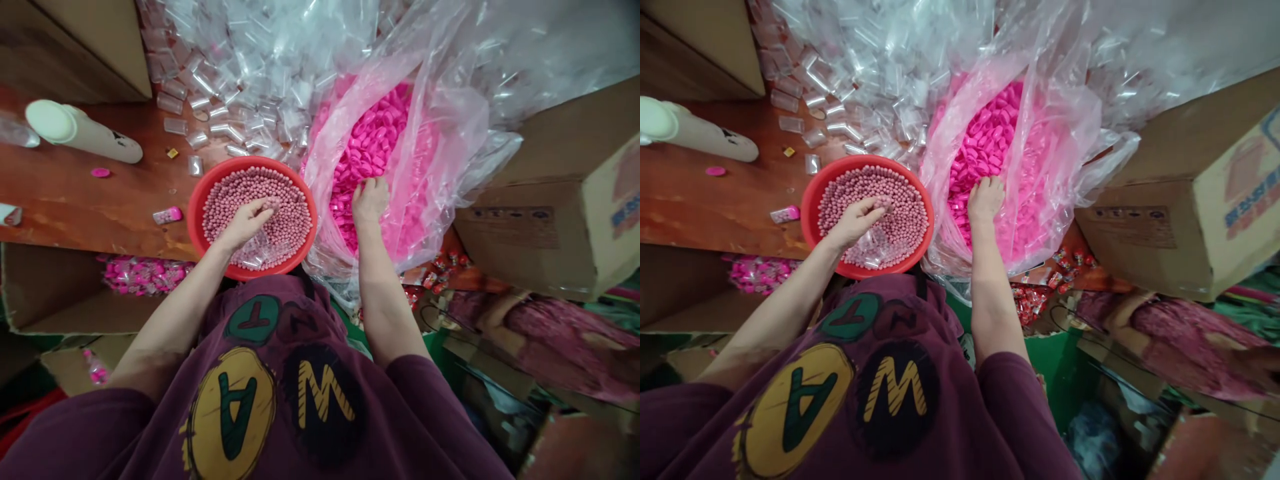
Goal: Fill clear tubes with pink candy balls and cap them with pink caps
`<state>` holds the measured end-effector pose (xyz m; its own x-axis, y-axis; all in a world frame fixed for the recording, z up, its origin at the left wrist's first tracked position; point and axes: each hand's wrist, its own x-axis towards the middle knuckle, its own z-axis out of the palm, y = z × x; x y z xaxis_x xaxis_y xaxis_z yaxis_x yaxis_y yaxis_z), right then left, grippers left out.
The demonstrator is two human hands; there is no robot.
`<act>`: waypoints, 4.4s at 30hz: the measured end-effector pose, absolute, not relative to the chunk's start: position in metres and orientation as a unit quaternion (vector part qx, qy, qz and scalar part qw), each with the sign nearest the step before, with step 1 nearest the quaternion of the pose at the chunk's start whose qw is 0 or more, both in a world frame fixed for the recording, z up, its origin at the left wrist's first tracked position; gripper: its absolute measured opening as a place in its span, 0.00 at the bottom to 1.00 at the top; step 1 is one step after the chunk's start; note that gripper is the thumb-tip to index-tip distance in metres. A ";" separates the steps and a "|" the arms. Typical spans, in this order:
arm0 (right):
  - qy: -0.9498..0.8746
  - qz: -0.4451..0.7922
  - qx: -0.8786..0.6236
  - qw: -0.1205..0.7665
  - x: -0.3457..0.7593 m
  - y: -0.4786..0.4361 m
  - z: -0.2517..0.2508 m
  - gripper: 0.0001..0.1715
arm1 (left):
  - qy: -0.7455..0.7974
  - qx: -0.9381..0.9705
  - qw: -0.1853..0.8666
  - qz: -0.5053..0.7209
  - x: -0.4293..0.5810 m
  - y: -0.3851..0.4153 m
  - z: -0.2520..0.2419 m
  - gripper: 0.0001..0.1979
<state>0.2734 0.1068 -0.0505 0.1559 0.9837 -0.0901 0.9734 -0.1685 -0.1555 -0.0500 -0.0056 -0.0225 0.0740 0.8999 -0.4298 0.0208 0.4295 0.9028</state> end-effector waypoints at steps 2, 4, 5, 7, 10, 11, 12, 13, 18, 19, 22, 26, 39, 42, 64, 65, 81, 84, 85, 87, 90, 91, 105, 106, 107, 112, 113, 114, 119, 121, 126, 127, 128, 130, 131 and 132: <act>-0.651 0.084 -0.753 0.037 0.272 0.107 -0.052 0.22 | 0.563 0.346 0.647 0.380 -0.045 -0.008 -0.013 0.15; -0.642 0.074 -0.763 0.027 0.270 0.113 -0.052 0.23 | 0.536 0.309 0.675 0.403 -0.043 -0.011 -0.003 0.14; -0.636 0.072 -0.768 0.015 0.270 0.118 -0.052 0.23 | 0.517 0.291 0.691 0.413 -0.043 -0.012 0.002 0.13; -0.629 0.073 -0.774 -0.011 0.272 0.129 -0.051 0.21 | 0.478 0.254 0.723 0.429 -0.044 -0.014 0.008 0.14; -0.632 0.069 -0.772 0.014 0.274 0.135 -0.048 0.18 | 0.435 0.196 0.758 0.444 -0.048 -0.017 0.014 0.13; -0.632 0.070 -0.771 0.036 0.273 0.131 -0.046 0.17 | 0.426 0.179 0.767 0.444 -0.048 -0.017 0.014 0.11; -0.630 0.081 -0.770 0.063 0.269 0.125 -0.044 0.16 | 0.421 0.162 0.776 0.441 -0.048 -0.018 0.014 0.11; -0.628 0.111 -0.765 0.095 0.263 0.116 -0.043 0.14 | 0.419 0.148 0.784 0.433 -0.048 -0.018 0.014 0.13; -0.591 0.443 -0.610 0.290 0.195 0.059 -0.031 0.19 | 0.421 0.140 0.804 0.396 -0.040 -0.023 0.009 0.20; -0.592 0.479 -0.569 0.310 0.179 0.050 -0.027 0.22 | 0.422 0.148 0.803 0.394 -0.039 -0.024 0.007 0.19; -0.608 0.521 -0.508 0.316 0.142 0.031 -0.015 0.26 | 0.431 0.170 0.791 0.398 -0.040 -0.028 0.003 0.17; -0.659 0.510 -0.470 0.293 0.127 0.019 -0.003 0.24 | 0.443 0.182 0.782 0.399 -0.051 -0.033 0.002 0.14; -0.774 0.340 -0.474 0.247 0.148 0.014 0.001 0.13 | 0.482 0.121 0.781 0.378 -0.055 -0.045 -0.001 0.06; -0.712 0.403 -0.504 0.276 0.138 0.009 0.003 0.13 | 0.466 0.114 0.779 0.403 -0.053 -0.040 0.001 0.06; -0.650 0.420 -0.534 0.342 0.131 0.000 0.002 0.24 | 0.451 0.097 0.768 0.444 -0.033 -0.039 0.006 0.12; -0.656 0.418 -0.531 0.336 0.131 0.000 0.003 0.23 | 0.449 0.092 0.768 0.447 -0.032 -0.040 0.005 0.12; -0.674 0.420 -0.501 0.345 0.137 -0.008 -0.005 0.19 | 0.459 0.055 0.763 0.452 -0.030 -0.044 0.008 0.07; -0.675 0.403 -0.509 0.350 0.136 -0.011 -0.011 0.21 | 0.468 0.067 0.757 0.451 -0.027 -0.042 0.012 0.07; -0.675 0.391 -0.514 0.357 0.136 -0.012 -0.012 0.22 | 0.471 0.072 0.754 0.452 -0.026 -0.042 0.014 0.07; -0.680 0.363 -0.521 0.367 0.135 -0.014 -0.012 0.23 | 0.481 0.082 0.744 0.457 -0.023 -0.041 0.017 0.08; -0.706 0.336 -0.513 0.354 0.133 -0.020 -0.004 0.20 | 0.493 0.091 0.725 0.472 -0.019 -0.043 0.020 0.08; -0.715 0.333 -0.509 0.344 0.132 -0.022 0.000 0.19 | 0.497 0.093 0.719 0.478 -0.019 -0.044 0.020 0.09; -0.507 0.651 -0.500 0.261 0.128 0.001 0.010 0.29 | 0.456 0.106 0.782 0.411 -0.045 -0.062 0.031 0.14; -0.483 0.675 -0.495 0.258 0.122 0.006 0.008 0.31 | 0.451 0.095 0.793 0.399 -0.045 -0.062 0.032 0.14; -0.472 0.688 -0.487 0.257 0.117 0.009 0.005 0.33 | 0.450 0.078 0.797 0.396 -0.046 -0.063 0.032 0.13; -0.563 0.609 -0.472 0.297 0.117 0.006 0.014 0.30 | 0.434 -0.022 0.782 0.447 -0.042 -0.064 0.029 0.08; -0.605 0.580 -0.460 0.292 0.122 0.002 0.019 0.29 | 0.436 -0.042 0.778 0.450 -0.042 -0.063 0.029 0.08; -0.652 0.552 -0.440 0.279 0.128 -0.003 0.022 0.30 | 0.441 -0.062 0.772 0.453 -0.042 -0.062 0.028 0.09; -0.796 0.438 -0.346 0.233 0.142 -0.021 0.015 0.55 | 0.462 -0.111 0.747 0.466 -0.034 -0.056 0.029 0.14; -0.803 0.416 -0.347 0.248 0.139 -0.024 0.008 0.58 | 0.454 -0.113 0.757 0.456 -0.029 -0.055 0.029 0.13; -0.803 0.407 -0.364 0.238 0.134 -0.024 0.007 0.52 | 0.440 -0.076 0.771 0.453 -0.023 -0.057 0.029 0.15; -0.806 0.399 -0.364 0.243 0.135 -0.023 0.006 0.52 | 0.450 -0.055 0.767 0.455 -0.024 -0.057 0.029 0.14; -0.808 0.388 -0.363 0.254 0.137 -0.023 0.004 0.51 | 0.466 -0.028 0.756 0.459 -0.025 -0.058 0.030 0.13; -0.813 0.364 -0.364 0.273 0.140 -0.020 -0.003 0.51 | 0.513 0.041 0.714 0.475 -0.027 -0.059 0.030 0.09; -0.812 0.358 -0.370 0.274 0.141 -0.019 -0.007 0.52 | 0.538 0.077 0.689 0.481 -0.028 -0.060 0.030 0.10; -0.811 0.357 -0.378 0.268 0.142 -0.019 -0.012 0.52 | 0.559 0.112 0.664 0.483 -0.028 -0.060 0.030 0.14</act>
